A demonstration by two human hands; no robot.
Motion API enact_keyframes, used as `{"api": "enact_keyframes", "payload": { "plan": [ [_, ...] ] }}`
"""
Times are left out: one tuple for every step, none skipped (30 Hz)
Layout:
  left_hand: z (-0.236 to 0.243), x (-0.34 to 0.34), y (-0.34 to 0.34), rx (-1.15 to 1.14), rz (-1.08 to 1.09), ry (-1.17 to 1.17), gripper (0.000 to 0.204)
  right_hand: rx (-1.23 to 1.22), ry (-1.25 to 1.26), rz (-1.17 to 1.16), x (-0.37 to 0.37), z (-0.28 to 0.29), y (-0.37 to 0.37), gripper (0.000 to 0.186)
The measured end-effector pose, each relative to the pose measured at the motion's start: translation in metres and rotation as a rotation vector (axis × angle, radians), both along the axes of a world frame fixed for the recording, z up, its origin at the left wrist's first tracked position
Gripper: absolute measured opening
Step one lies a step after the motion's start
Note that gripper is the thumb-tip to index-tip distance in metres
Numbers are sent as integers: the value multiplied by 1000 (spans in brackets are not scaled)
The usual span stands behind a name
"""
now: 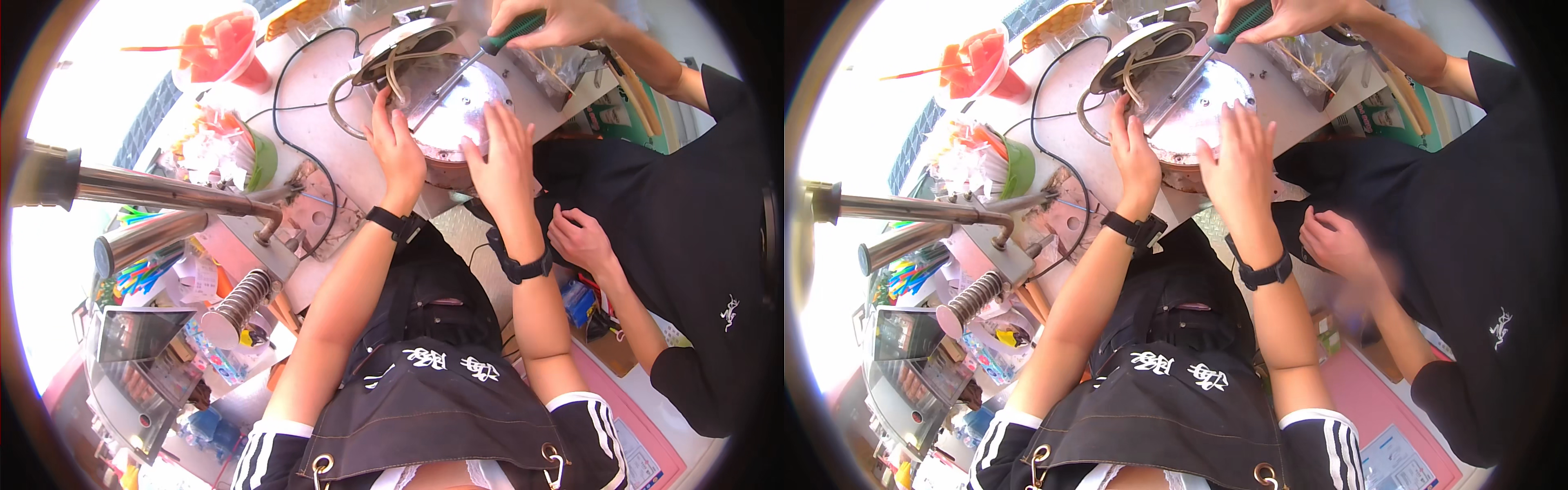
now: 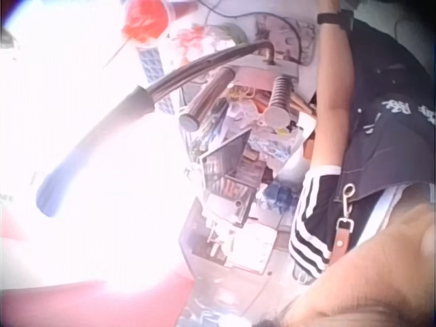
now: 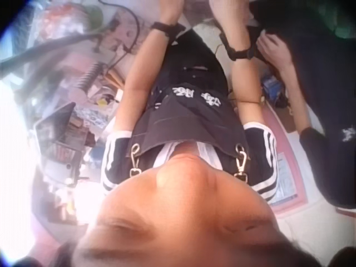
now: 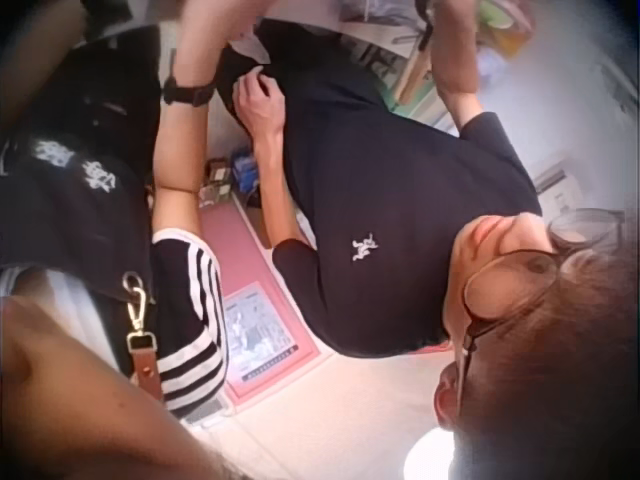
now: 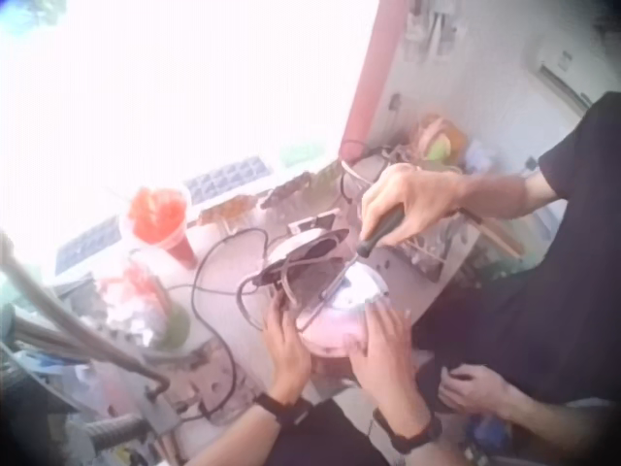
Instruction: The person works with another person to disassemble and reassemble a metal machine component by hand, using a screwdriver to remove and replace screws and positioning various metal plates and parts.
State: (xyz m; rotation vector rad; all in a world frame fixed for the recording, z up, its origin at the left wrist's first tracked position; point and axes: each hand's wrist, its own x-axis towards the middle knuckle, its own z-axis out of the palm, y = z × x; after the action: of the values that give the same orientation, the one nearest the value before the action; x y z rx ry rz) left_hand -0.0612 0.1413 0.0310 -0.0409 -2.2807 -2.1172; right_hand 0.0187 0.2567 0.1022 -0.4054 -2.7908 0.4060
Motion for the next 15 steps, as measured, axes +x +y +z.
{"api": "enact_keyframes", "payload": {
  "plan": [
    [1,1,0,2,2,3,46,57,22,-45,5,-4,9,56],
    [4,3,1,-27,-8,-25,45,35,30,-74,10,-6,17,57],
    [8,5,2,-57,-18,-54,44,14,38,-104,13,-9,24,57],
    [8,5,3,-54,-20,-52,44,-41,-11,-108,18,-12,29,58],
    [6,4,2,-58,-14,-42,45,-40,-7,-106,15,-10,27,58],
    [5,3,2,-62,-8,-32,45,-76,25,-77,11,-8,24,58],
    [3,2,1,-61,-7,-29,45,-112,58,-48,8,-6,23,58],
    [3,2,1,-57,-2,-30,45,-111,59,-49,7,-7,25,58],
    [3,2,2,-53,3,-30,45,-57,8,-34,6,-8,28,57],
    [4,1,3,-51,1,-29,45,-3,-44,-19,4,-8,31,56],
    [4,2,4,-50,16,-22,45,-3,-44,-19,2,-5,33,56],
    [5,2,4,-49,30,-15,45,11,-81,-12,0,1,35,57],
    [6,2,4,-49,30,-15,45,25,-117,-5,-2,5,37,58],
    [5,1,4,-44,28,-38,45,84,-75,4,-3,2,38,55],
    [5,1,5,-38,26,-60,44,144,-33,12,-6,-1,38,52]
  ]
}}
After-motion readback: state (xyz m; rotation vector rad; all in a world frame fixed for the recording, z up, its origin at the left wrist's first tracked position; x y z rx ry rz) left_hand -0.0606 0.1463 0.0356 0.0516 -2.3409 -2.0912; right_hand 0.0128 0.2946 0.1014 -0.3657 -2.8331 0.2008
